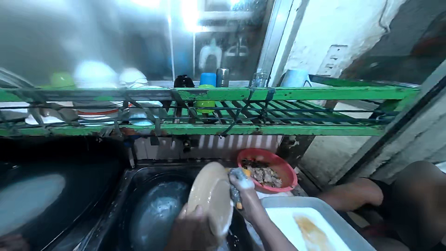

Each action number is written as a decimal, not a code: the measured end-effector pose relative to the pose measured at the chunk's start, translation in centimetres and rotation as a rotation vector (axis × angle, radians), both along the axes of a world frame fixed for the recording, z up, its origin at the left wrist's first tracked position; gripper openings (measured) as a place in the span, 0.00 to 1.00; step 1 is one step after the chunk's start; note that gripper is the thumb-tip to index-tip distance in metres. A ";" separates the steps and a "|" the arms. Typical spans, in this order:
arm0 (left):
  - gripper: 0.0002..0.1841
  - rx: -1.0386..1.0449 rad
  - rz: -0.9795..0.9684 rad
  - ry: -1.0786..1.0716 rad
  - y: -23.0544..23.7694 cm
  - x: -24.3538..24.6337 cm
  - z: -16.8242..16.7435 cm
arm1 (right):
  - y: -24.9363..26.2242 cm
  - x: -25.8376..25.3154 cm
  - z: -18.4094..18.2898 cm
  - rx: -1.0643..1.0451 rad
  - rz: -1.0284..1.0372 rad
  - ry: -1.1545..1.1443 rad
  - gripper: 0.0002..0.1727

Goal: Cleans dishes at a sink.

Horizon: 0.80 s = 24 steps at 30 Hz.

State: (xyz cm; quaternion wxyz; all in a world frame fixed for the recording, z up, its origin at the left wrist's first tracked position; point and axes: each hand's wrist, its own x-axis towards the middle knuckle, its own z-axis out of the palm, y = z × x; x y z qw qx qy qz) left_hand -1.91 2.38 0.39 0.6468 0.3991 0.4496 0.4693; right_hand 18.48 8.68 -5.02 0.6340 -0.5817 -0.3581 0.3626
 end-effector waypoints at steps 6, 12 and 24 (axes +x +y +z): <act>0.35 0.092 0.277 -0.027 3.5 -1.7 -3.0 | -1.1 -0.7 1.8 0.269 -0.153 0.490 0.15; 0.26 -0.240 -0.028 -0.572 3.4 -4.0 -4.6 | -2.3 2.8 1.4 0.105 0.308 0.186 0.22; 0.56 0.042 -0.303 -0.026 0.0 1.3 -5.7 | -4.3 -5.8 -6.7 -0.052 0.152 -0.527 0.36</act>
